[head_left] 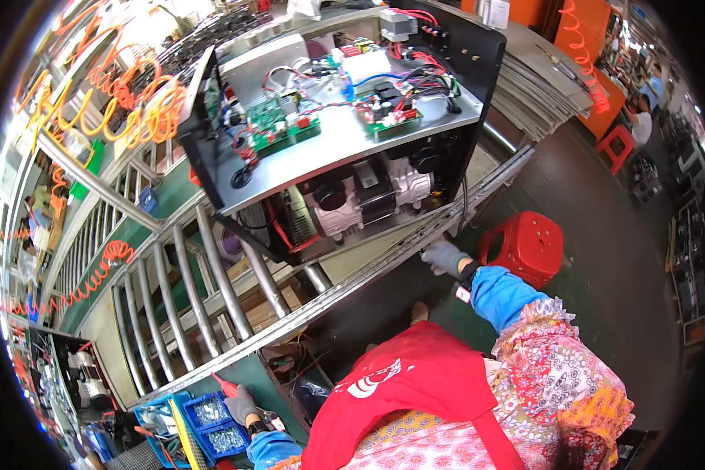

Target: Assembling the internal and external components of a large power inverter on a factory production line.

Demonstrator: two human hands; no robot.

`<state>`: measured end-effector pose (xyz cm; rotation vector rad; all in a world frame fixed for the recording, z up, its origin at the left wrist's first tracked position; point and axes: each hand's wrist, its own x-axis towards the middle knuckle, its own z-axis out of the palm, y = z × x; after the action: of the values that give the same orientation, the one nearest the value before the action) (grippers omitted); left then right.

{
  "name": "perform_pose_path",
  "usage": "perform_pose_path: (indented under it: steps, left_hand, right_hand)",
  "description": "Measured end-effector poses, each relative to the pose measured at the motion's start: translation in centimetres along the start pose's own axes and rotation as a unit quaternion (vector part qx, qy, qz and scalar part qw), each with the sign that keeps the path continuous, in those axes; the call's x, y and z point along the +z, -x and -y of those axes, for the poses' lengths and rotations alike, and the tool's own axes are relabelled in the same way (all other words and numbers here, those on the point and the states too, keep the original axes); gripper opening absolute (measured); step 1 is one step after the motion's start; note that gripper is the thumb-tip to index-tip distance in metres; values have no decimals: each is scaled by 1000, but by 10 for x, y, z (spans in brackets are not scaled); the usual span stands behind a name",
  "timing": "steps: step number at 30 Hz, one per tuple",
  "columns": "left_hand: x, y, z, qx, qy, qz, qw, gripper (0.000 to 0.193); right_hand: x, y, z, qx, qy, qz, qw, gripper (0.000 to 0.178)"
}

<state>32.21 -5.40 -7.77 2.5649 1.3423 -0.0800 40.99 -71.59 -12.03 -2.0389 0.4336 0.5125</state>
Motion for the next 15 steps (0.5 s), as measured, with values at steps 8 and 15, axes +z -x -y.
perform_pose_path:
  steps: [8, 15]
  left_hand:
    - [-11, 32, -82, 58, -110, -167, 978, 67]
    - [51, 49, -235, 224, 279, 128, 925, 86]
  right_hand:
    - [-91, -75, -52, -176, 92, -348, 916, 60]
    - [-118, -121, -52, -132, 79, -281, 947, 52]
